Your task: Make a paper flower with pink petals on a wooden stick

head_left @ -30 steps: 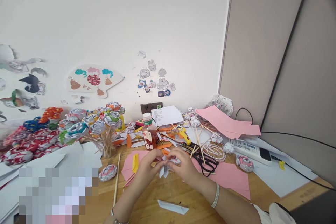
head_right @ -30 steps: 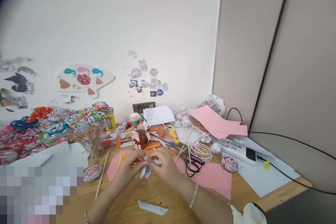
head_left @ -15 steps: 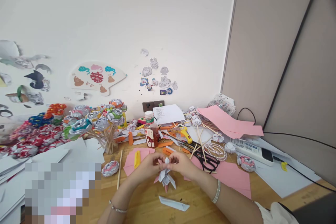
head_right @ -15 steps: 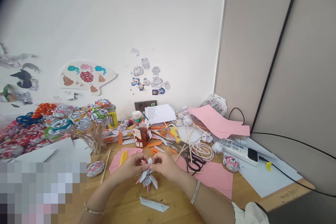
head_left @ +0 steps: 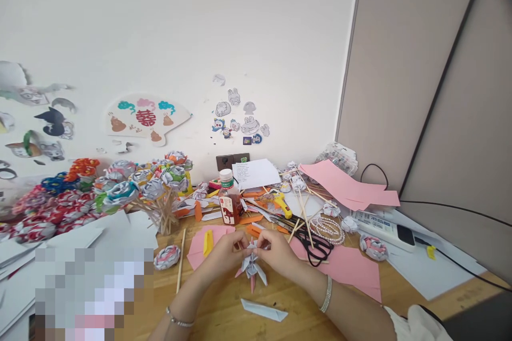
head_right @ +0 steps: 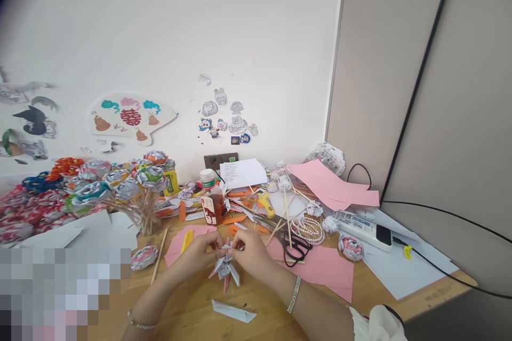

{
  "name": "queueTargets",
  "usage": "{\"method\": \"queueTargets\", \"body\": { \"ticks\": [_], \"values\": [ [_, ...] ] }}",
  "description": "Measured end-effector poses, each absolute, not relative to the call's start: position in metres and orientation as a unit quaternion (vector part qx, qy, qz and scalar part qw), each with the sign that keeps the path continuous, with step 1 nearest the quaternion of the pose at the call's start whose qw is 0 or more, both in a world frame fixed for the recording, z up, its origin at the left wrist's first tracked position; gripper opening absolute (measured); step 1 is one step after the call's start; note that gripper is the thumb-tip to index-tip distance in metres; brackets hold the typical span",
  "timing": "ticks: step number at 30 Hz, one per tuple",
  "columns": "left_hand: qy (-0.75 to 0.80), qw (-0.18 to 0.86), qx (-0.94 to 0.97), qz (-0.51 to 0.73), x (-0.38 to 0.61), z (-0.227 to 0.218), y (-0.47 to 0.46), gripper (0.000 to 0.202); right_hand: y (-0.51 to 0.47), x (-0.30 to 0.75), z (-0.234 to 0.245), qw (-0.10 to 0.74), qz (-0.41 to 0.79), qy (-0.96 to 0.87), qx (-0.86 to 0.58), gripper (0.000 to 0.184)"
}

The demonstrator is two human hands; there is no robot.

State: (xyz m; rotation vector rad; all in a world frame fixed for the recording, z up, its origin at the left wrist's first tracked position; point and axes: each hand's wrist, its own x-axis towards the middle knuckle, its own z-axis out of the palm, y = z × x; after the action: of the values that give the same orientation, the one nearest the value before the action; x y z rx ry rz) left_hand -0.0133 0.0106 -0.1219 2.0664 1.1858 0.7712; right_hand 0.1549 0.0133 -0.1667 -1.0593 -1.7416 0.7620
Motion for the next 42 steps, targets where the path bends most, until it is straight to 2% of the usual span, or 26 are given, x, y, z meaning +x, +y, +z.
{"method": "queueTargets", "body": {
  "ticks": [4,8,11,15,18,22,26,32,37,42],
  "values": [
    [0.449,0.315,0.782,0.296,-0.014,-0.120,0.010,0.009,0.013,0.155,-0.165,0.469,0.315,-0.699,-0.438,0.011],
    [0.453,0.302,0.786,0.294,-0.011,-0.117,0.006,0.011,0.016,0.158,-0.165,0.456,0.390,-0.686,-0.411,0.006],
    [0.461,0.276,0.791,0.293,-0.008,-0.116,0.004,0.010,0.015,0.157,-0.163,0.443,0.400,-0.688,-0.413,0.006],
    [0.466,0.294,0.785,0.282,-0.007,-0.115,0.002,0.010,0.008,0.154,-0.160,0.434,0.324,-0.717,-0.439,0.013],
    [0.438,0.382,0.762,0.284,-0.010,-0.113,0.004,0.016,0.004,0.152,-0.158,0.444,0.243,-0.742,-0.439,0.018],
    [0.426,0.492,0.692,0.312,-0.016,-0.116,0.010,0.026,0.003,0.151,-0.159,0.460,0.234,-0.746,-0.421,0.017],
    [0.429,0.456,0.735,0.261,-0.018,-0.130,0.018,0.029,0.004,0.150,-0.164,0.461,0.197,-0.766,-0.402,0.020],
    [0.459,0.441,0.718,0.282,-0.015,-0.143,0.024,0.040,0.006,0.151,-0.168,0.484,0.131,-0.788,-0.357,0.021],
    [0.468,0.454,0.703,0.284,-0.016,-0.142,0.026,0.039,0.006,0.153,-0.170,0.482,0.061,-0.831,-0.270,0.019],
    [0.479,0.448,0.699,0.284,-0.017,-0.142,0.026,0.034,0.005,0.156,-0.168,0.444,0.064,-0.856,-0.258,0.015]
  ]
}}
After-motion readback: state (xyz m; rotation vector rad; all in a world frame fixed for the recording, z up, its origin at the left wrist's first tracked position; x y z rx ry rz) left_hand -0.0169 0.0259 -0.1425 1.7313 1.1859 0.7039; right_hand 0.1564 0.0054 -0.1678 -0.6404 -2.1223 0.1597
